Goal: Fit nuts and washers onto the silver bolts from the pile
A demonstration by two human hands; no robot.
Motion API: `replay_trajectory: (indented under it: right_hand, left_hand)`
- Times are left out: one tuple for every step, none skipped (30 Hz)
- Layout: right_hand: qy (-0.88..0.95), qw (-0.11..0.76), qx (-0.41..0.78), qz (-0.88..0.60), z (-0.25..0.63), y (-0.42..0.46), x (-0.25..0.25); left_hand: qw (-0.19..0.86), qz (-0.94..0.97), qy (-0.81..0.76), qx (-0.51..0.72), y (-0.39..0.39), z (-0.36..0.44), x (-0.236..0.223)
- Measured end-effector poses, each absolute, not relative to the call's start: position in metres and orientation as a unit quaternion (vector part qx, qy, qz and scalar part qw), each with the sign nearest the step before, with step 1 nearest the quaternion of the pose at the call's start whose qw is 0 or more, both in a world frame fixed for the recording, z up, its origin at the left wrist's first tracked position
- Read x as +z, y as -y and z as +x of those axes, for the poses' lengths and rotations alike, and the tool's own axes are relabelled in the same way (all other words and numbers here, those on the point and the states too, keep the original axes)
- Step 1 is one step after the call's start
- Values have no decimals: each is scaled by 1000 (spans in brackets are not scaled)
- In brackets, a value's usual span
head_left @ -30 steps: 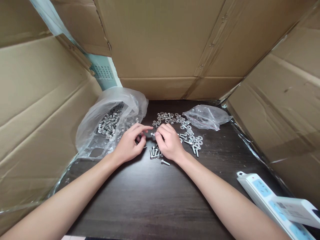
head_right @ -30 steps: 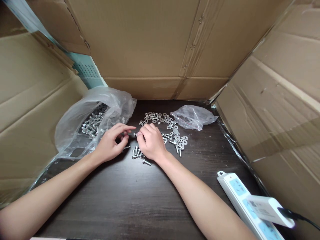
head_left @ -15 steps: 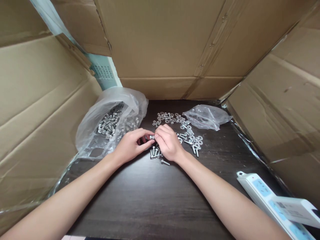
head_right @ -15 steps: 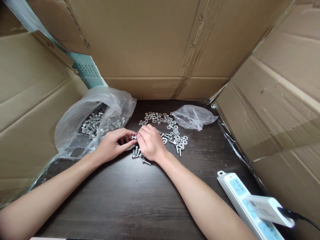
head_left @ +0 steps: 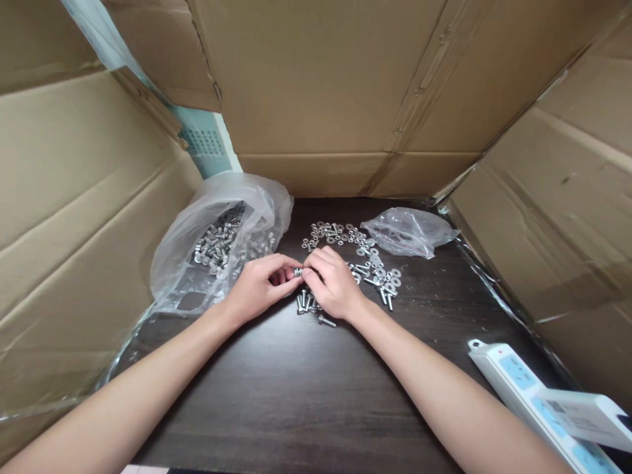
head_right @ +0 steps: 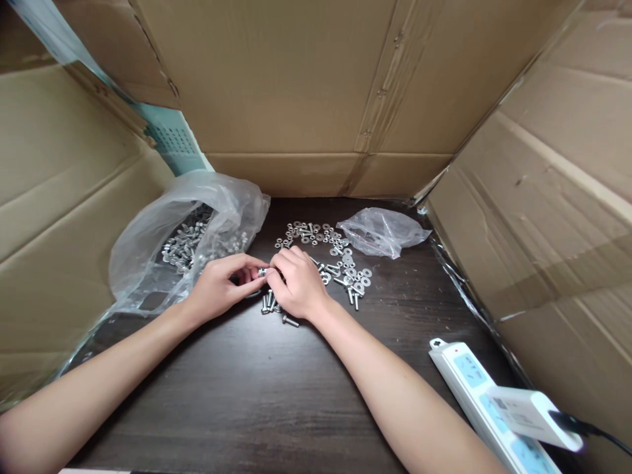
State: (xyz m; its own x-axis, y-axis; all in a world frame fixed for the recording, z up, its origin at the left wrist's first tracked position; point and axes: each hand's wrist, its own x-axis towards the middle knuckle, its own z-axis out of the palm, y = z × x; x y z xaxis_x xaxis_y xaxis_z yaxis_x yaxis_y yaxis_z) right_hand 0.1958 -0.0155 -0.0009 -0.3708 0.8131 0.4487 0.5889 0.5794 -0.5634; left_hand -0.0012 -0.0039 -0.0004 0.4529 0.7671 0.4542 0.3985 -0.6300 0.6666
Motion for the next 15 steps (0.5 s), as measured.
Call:
replay_trajectory:
  right_hand:
    - [814,359,156,-430,196,16,-1]
    - [815,358,155,-428,196,16,-1]
    - [816,358,153,-427,196,15,-2]
    - [817,358,151,-426,196,15,-2]
    - [818,358,147,-425,195,15,-2]
    - [819,358,144,-424,195,15,-3]
    - [819,359,141,-424,195,14,-3]
    - [819,360,139,-424,195,14,-4]
    - [819,362,137,-424,195,14,-4]
    - [818,363,137,-424,196,14,-5]
    - [818,364,137,-424,196,14,-5]
    - [817,365,138,-425,196,13,-5]
    - [817,365,137,-425,196,13,-5]
    - [817,364,136,-425,196,13,-5]
    - [817,362,136,-427,196,13,-5]
  left_hand:
    - [241,818,-354,385,4,-1,0]
    - [240,819,-351,386,4,-1,-1]
    - [238,820,-348,388,4,-1,-1]
    - [235,821,-345,389,4,-2,-1]
    - [229,824,-342,390,3,-2,-1]
    - [221,827,-338,391,3,-2,-1]
    - [212,830,-334,394,3,-2,-1]
    - [203,832,-330,398,3,-2,-1]
    - [196,832,-328,402,3,-2,-1]
    - [192,831,-327,406,2,-2,-2]
    - [191,830,-328,409,2,-2,-2]
    - [193,827,-329,412,2,-2,-2]
    - [195,825,-331,413,2,-2,-2]
    - [198,823,-333,415,2,-2,-3]
    - [201,821,-335,417,2,-2,-3]
